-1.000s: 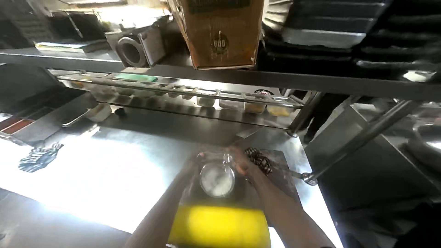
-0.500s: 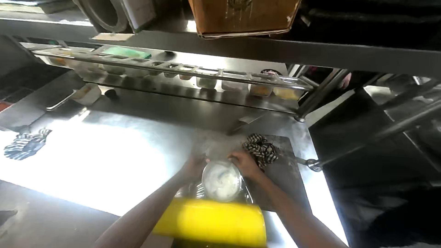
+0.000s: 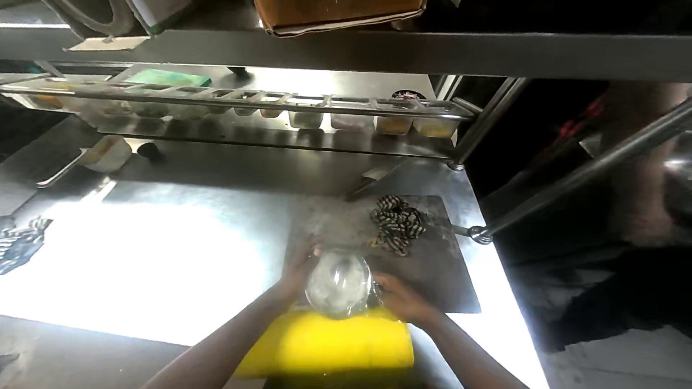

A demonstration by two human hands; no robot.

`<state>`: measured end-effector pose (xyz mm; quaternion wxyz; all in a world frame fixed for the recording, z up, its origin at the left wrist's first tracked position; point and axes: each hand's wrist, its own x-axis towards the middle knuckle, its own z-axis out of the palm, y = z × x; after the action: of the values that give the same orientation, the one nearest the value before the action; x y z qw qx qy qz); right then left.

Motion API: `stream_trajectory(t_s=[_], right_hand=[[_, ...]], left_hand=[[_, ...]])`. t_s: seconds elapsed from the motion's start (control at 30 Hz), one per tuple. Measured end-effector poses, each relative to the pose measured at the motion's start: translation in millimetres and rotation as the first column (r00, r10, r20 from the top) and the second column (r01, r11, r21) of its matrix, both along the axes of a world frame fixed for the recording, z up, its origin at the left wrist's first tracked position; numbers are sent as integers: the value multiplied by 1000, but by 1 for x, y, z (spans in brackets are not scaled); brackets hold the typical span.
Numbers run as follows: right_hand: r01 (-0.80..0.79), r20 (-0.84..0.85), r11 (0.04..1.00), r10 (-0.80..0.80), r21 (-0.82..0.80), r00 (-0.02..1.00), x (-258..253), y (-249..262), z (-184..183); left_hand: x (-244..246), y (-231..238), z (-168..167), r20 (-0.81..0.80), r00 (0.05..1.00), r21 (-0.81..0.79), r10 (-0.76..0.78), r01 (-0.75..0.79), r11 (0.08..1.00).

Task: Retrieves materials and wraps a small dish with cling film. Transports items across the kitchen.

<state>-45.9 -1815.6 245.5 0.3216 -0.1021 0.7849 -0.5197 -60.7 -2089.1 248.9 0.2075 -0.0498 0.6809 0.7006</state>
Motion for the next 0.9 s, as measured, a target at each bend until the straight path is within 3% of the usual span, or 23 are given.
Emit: stream_trajectory(t_s=[0.07,0.13,0.2,0.3,0.43,0.5,0.57,0.6,0.67,0.73,0.8,0.9], right_hand=[[128,-101,975,-111,183,989,16,3,7],[378,-229,913,-340,151,912,44,9,3],[528,-251,846,-496,75,831,73,15,-1],[566,-38,823,-565,47,824,104,13,4],[484,220,866,-452,-123,865,108,5,8],[573,375,795,-478,-200,794,96,-5,23],[707,546,677,-521,-204,656,78,-16,48],[741,577,649,-543,-174,611,66,-20,57],[741,489,650,-598,-168,636,41,-26,66],[742,369,645,-654,-183,660,12,-26,75],[800,338,563,-726,-208,599,-14,-25,89],[853,383,418,-766,-312,516,-42,-10,114]], left_hand=[[2,2,8,57,998,15,23,-24,1000],[6,5,19,110,986,13,122,-124,992],[7,9,33,142,966,-35,217,-215,976],[11,12,54,138,952,-115,274,-260,959],[26,10,85,118,953,-164,278,-258,952],[36,7,120,102,935,-139,339,-324,936],[48,7,164,57,911,-78,408,-404,912],[55,8,183,16,911,-39,412,-411,911],[73,11,203,-63,941,31,331,-330,944],[89,20,195,-56,972,14,230,-229,973],[101,28,162,40,986,-23,165,-164,986],[88,36,109,135,960,-76,243,-235,969]])
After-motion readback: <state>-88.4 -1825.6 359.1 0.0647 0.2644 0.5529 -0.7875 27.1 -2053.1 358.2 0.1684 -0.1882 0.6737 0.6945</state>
